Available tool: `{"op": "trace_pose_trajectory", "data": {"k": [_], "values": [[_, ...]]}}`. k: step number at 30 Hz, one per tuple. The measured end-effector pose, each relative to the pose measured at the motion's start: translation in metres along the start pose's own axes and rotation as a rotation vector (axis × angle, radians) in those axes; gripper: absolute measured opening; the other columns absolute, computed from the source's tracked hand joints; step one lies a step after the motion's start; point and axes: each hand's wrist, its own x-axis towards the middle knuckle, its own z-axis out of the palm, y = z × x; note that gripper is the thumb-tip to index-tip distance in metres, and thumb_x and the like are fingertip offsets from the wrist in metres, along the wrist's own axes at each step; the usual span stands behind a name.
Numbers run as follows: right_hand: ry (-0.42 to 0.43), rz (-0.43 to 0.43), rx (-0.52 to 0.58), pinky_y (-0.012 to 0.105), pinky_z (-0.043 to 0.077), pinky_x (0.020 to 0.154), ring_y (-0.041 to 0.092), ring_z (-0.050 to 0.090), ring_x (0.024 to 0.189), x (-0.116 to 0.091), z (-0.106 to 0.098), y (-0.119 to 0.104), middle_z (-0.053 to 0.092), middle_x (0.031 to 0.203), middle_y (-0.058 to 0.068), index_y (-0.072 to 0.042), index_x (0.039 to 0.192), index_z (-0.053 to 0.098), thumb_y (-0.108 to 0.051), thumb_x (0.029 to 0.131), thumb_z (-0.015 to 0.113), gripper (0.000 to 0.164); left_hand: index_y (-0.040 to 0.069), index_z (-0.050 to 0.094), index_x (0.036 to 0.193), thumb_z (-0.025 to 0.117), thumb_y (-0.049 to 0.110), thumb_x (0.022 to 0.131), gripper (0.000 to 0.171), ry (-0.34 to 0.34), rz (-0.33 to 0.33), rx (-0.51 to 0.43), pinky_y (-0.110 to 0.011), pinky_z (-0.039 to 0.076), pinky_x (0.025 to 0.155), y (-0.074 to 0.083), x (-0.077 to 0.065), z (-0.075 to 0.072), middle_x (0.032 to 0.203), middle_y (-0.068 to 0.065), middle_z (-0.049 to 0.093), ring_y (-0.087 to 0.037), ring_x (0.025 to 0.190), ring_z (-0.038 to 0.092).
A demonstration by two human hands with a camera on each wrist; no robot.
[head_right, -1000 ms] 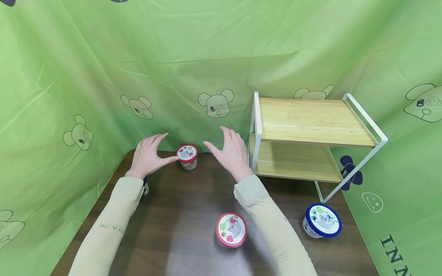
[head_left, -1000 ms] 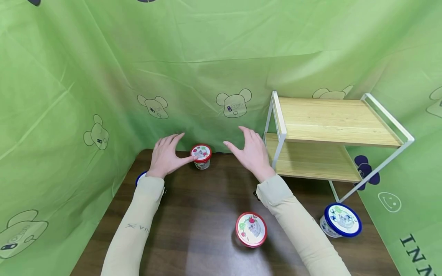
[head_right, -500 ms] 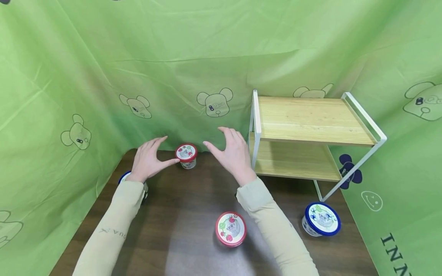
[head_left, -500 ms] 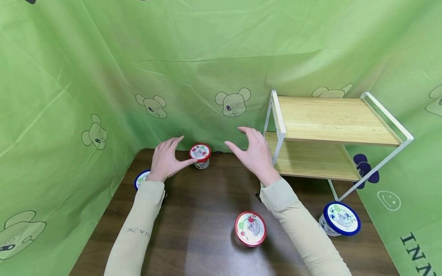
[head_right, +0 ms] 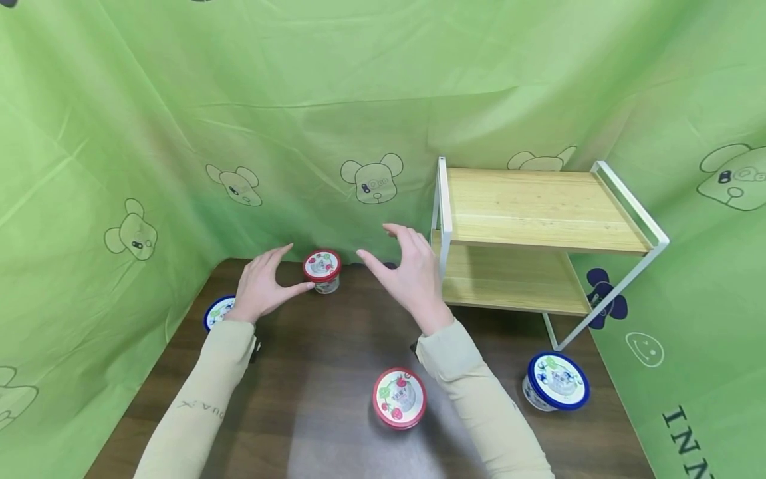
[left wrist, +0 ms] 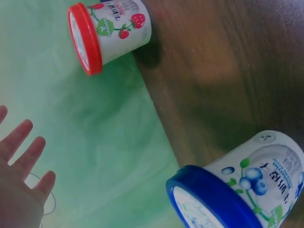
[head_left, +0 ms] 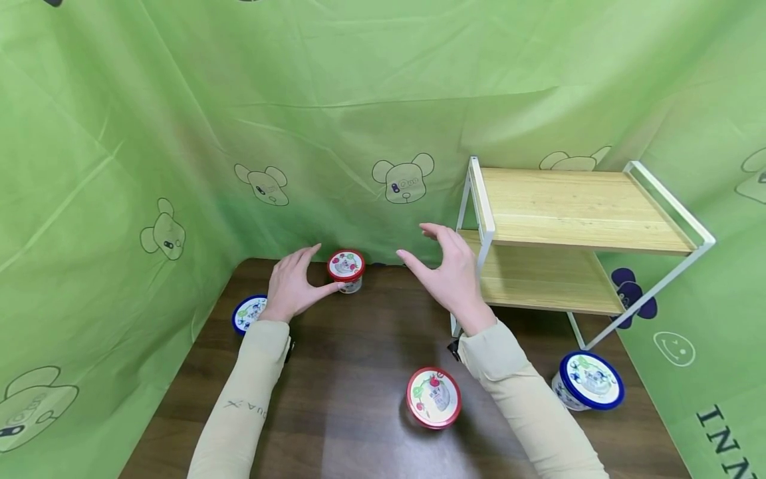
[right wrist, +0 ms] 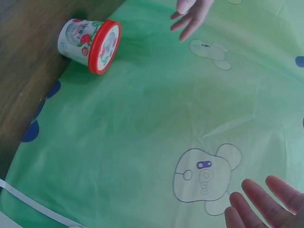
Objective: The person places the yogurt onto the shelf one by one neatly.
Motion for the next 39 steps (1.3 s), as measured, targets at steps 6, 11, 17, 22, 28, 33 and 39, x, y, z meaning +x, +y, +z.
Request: {"op": "trace_pose_trajectory", "data": {"k": [6, 11, 17, 22, 28, 33, 39], "values": [[0.036, -0.032, 0.067, 0.041, 0.048, 0.096, 0.023, 0.064, 0.109, -0.002, -0.009, -0.008, 0.069, 0.119, 0.004, -0.008, 0.125, 0.068, -0.035, 0.081, 0.086, 0.055, 0.020, 0.042, 0.156, 0.077, 0.071, 0.075, 0.103, -0.004, -0.006, -0.011, -0.061, 0.028, 0.112, 0.000, -0.001, 0.005, 0.151, -0.014, 0.047, -0.039, 0.137, 0.042], [0.058, -0.057, 0.089, 0.040, 0.049, 0.095, 0.023, 0.064, 0.108, -0.002, -0.015, -0.011, 0.069, 0.118, 0.004, -0.009, 0.127, 0.067, -0.031, 0.080, 0.087, 0.056, 0.020, 0.040, 0.157, 0.073, 0.076, 0.075, 0.105, -0.031, -0.015, -0.016, -0.061, 0.027, 0.113, 0.000, -0.002, 0.008, 0.152, -0.013, 0.046, -0.038, 0.139, 0.041], [0.076, -0.113, 0.079, 0.037, 0.047, 0.095, 0.022, 0.063, 0.108, -0.003, -0.024, -0.016, 0.069, 0.119, 0.008, -0.005, 0.128, 0.066, -0.035, 0.083, 0.083, 0.056, 0.020, 0.039, 0.158, 0.063, 0.088, 0.072, 0.111, -0.056, -0.024, -0.029, -0.059, 0.025, 0.115, 0.001, -0.004, 0.014, 0.154, -0.012, 0.044, -0.036, 0.140, 0.038], [0.118, -0.136, 0.074, 0.041, 0.049, 0.092, 0.023, 0.063, 0.106, -0.003, -0.032, -0.020, 0.070, 0.117, 0.008, -0.004, 0.127, 0.067, -0.039, 0.085, 0.079, 0.056, 0.019, 0.039, 0.157, 0.064, 0.086, 0.073, 0.111, -0.061, -0.025, -0.031, -0.057, 0.022, 0.117, 0.001, -0.004, 0.019, 0.154, -0.013, 0.043, -0.036, 0.142, 0.036], [0.175, -0.162, 0.060, 0.046, 0.049, 0.088, 0.026, 0.063, 0.105, -0.002, -0.045, -0.022, 0.070, 0.118, 0.008, -0.002, 0.126, 0.067, -0.040, 0.087, 0.076, 0.055, 0.017, 0.040, 0.157, 0.071, 0.077, 0.075, 0.107, -0.071, -0.037, -0.053, -0.057, 0.021, 0.118, 0.003, -0.006, 0.025, 0.155, -0.013, 0.041, -0.036, 0.142, 0.035], [0.254, -0.166, 0.054, 0.040, 0.048, 0.085, 0.030, 0.064, 0.099, -0.001, -0.059, -0.024, 0.072, 0.114, 0.011, 0.002, 0.121, 0.069, -0.039, 0.086, 0.076, 0.054, 0.017, 0.039, 0.157, 0.069, 0.080, 0.074, 0.108, -0.079, -0.044, -0.066, -0.059, 0.022, 0.117, 0.002, -0.008, 0.028, 0.155, -0.014, 0.042, -0.036, 0.142, 0.035], [0.340, -0.157, 0.092, 0.035, 0.048, 0.085, 0.039, 0.064, 0.095, 0.002, -0.077, -0.040, 0.071, 0.107, 0.022, 0.011, 0.113, 0.067, -0.028, 0.083, 0.076, 0.050, 0.019, 0.039, 0.157, 0.062, 0.087, 0.073, 0.111, -0.105, -0.061, -0.062, -0.058, 0.024, 0.117, -0.001, -0.010, 0.032, 0.155, -0.013, 0.042, -0.036, 0.142, 0.035]]}}
